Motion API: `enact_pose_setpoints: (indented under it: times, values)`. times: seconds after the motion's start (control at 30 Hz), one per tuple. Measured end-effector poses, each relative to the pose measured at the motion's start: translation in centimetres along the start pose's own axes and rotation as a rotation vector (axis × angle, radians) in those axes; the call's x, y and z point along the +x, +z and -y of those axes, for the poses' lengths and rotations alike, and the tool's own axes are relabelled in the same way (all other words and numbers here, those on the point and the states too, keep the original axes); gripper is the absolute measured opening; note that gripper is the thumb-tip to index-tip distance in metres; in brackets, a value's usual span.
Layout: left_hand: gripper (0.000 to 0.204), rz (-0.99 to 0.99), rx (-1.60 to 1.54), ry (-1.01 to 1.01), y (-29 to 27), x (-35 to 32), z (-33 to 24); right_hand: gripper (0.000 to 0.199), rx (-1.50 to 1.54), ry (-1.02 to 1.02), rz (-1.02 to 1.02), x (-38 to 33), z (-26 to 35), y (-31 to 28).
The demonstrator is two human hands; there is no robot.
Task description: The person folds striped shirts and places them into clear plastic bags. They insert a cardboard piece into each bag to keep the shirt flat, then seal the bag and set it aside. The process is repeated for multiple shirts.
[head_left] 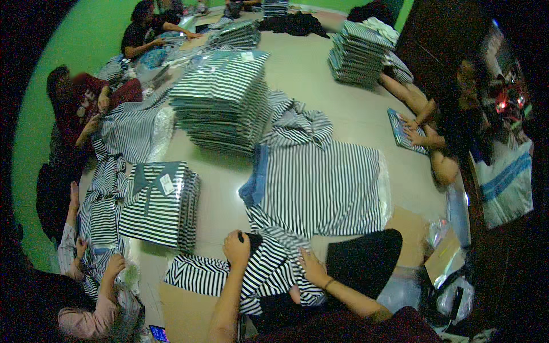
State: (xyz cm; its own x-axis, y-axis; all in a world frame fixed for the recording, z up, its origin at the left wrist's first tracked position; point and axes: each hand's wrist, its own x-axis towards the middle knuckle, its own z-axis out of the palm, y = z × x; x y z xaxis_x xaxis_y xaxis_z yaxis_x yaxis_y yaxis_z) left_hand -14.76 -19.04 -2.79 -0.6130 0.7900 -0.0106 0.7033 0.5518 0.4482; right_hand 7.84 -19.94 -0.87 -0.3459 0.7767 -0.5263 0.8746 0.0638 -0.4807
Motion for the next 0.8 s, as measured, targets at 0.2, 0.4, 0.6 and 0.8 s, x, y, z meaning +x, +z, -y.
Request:
enact_pose_setpoints:
  times: [0.2,0.4,0.6,0.8]
  values:
    - [0.032,0.021,-0.131,0.079,-0.2,0.2,0.9,0.044,0.312,-0.329,-0.203,-3.7,-3.1,0.9]
    - [0.047,0.021,-0.097,0.715,-2.3,-4.1,-5.3,0.033,0.175,-0.598,0.105,-7.9,-1.9,-2.2]
    - [0.050,0.798,0.186,1.139,0.0,-13.5,-9.0,0.019,0.385,-0.138,-0.979,-6.2,-16.2,-12.8]
    - [0.021,0.600,-0.032,1.058,0.7,-14.5,-7.1,0.042,0.048,0.424,-0.823,-1.3,-30.3,-12.7]
